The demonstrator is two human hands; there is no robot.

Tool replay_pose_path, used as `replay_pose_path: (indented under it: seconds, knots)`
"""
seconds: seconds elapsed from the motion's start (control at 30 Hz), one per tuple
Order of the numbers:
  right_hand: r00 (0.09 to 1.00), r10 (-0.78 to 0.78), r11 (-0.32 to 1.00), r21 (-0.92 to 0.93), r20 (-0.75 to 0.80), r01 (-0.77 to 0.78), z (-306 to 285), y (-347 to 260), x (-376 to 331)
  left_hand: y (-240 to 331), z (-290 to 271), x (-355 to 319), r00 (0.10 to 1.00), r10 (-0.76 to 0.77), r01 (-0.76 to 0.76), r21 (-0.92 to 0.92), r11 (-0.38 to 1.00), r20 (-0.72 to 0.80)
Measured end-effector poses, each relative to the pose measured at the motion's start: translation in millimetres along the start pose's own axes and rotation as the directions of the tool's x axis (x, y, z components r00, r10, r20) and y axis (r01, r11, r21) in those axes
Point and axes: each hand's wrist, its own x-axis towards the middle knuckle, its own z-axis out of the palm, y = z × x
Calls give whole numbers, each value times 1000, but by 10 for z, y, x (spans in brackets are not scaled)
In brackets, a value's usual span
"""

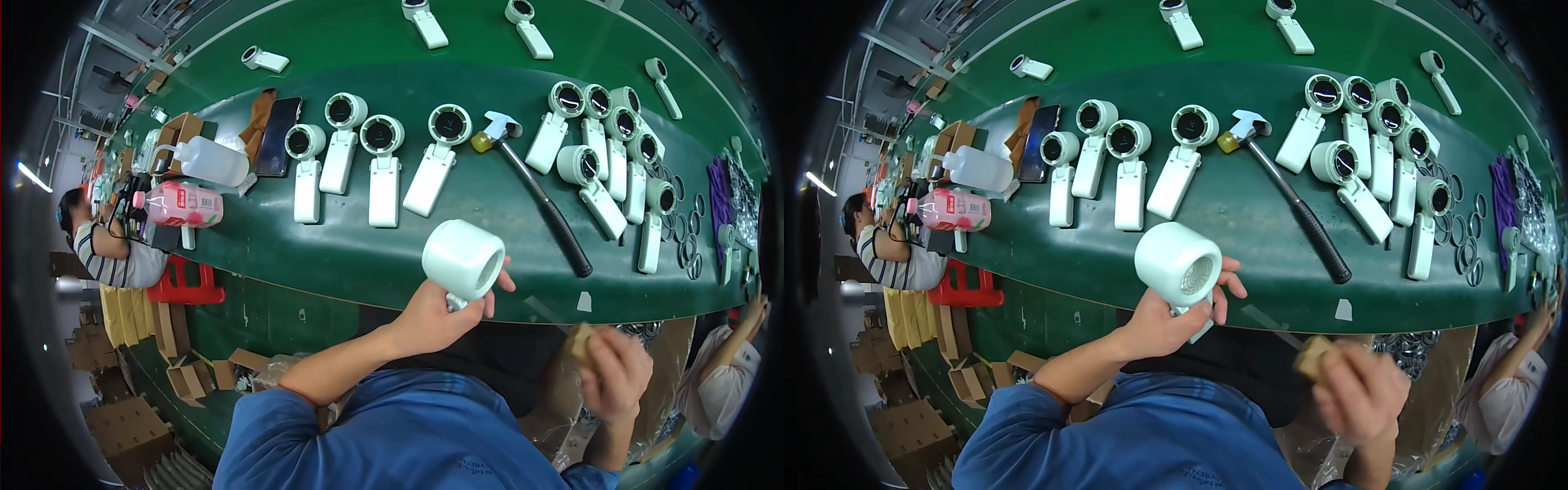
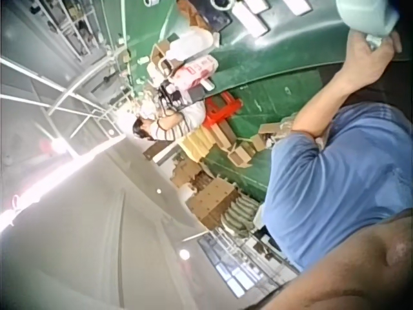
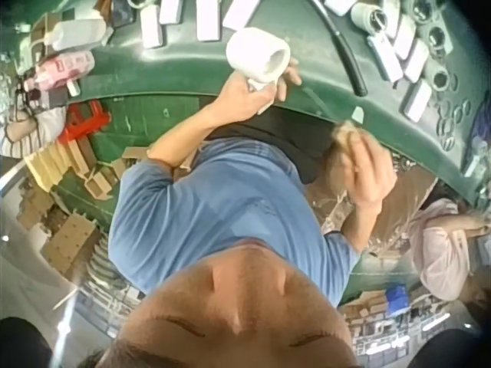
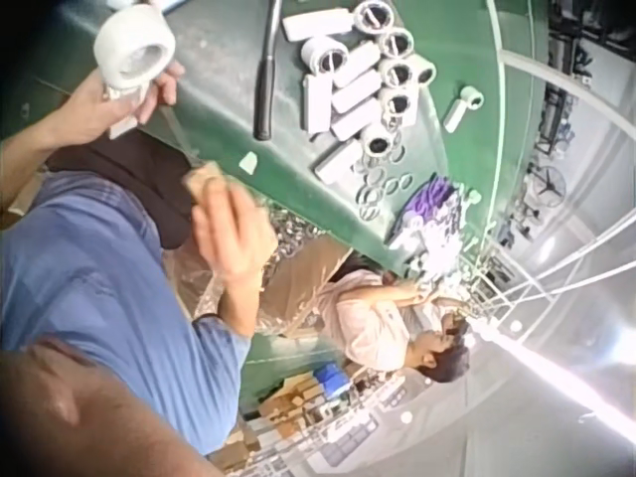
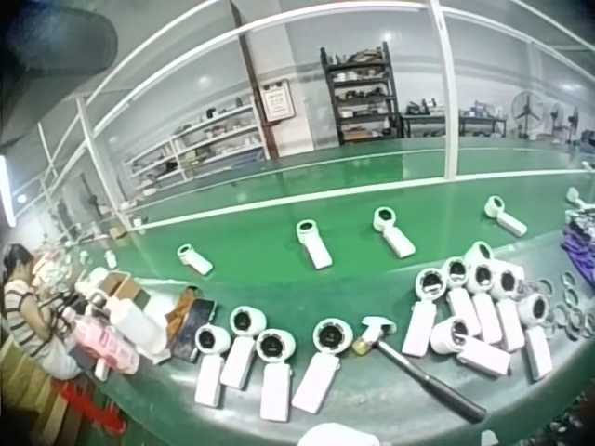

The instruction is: Manual assembly of white plastic components by inserting metal rings and securing them with tools.

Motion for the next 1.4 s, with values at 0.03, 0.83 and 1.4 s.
replay_pose_path:
  seconds: [0.03, 0.83, 1.4]
  knots:
    - [1000, -3, 1000, 4, -1, 3, -15, -84, 76, 6, 3, 7, 1000, -10, 11, 31, 999, -9]
    - [971, -107, 984, 163, 212, 73, 174, -113, 372, -228, 123, -91, 962, 247, -194, 354, 915, -112]
    - [361, 186, -362, 405, 914, -839, 273, -57, 345, -206, 62, -97, 959, 218, -105, 487, 867, -181]
